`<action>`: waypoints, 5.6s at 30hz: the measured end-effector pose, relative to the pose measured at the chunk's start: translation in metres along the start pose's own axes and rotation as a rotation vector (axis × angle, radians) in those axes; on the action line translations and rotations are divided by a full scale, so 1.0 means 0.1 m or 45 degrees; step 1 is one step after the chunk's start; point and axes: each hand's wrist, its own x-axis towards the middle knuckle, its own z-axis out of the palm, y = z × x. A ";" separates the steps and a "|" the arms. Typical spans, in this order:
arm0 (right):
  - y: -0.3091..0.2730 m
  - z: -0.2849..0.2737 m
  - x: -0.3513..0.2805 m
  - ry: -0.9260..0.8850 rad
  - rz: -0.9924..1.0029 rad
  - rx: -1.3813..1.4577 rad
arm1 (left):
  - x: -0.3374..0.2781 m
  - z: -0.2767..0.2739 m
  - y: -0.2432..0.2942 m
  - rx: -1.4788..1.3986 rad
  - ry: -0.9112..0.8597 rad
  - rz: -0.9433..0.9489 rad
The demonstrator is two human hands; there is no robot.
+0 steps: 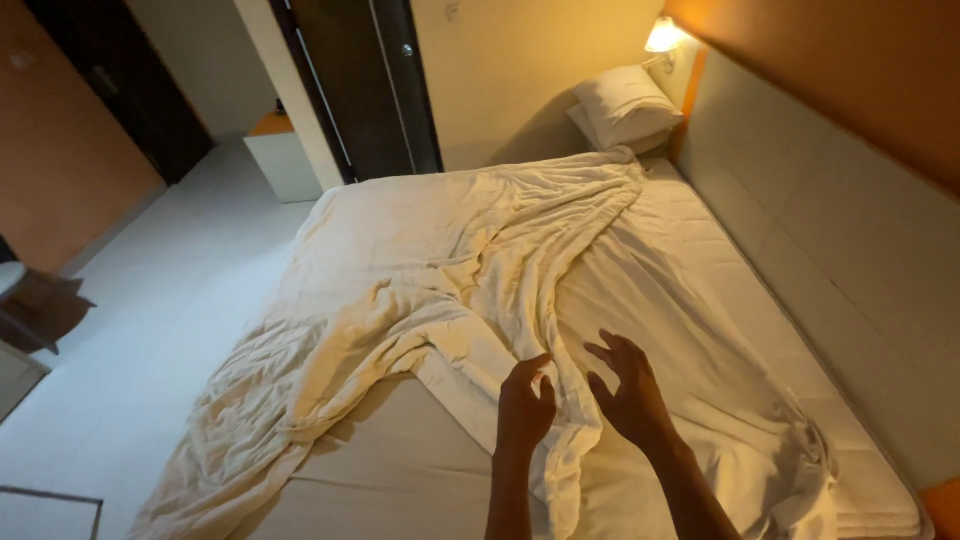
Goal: The person smooths and arranges a white duvet on a bed. They pull the duvet taut, fold the edges, and adjust the fabric to cover the mattress evenly.
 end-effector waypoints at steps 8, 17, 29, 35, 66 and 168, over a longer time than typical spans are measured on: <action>0.02 0.00 0.09 0.010 0.073 0.011 | 0.19 0.08 -0.08 0.004 -0.033 0.006; 0.09 0.06 0.11 0.013 0.088 -0.042 | 0.29 0.17 -0.13 -0.027 -0.070 -0.023; 0.51 0.03 0.54 -0.101 -0.009 0.083 | 0.60 0.40 -0.18 0.041 0.078 -0.048; 1.14 -0.18 0.71 -0.196 -0.076 0.104 | 0.66 1.09 -0.25 0.118 0.189 -0.066; 1.22 0.56 0.66 -0.343 -0.168 0.262 | 0.40 0.87 -0.68 0.231 0.227 -0.258; 3.07 5.26 -2.27 -0.720 -0.521 -0.531 | -0.69 1.35 -6.81 1.364 0.035 -0.319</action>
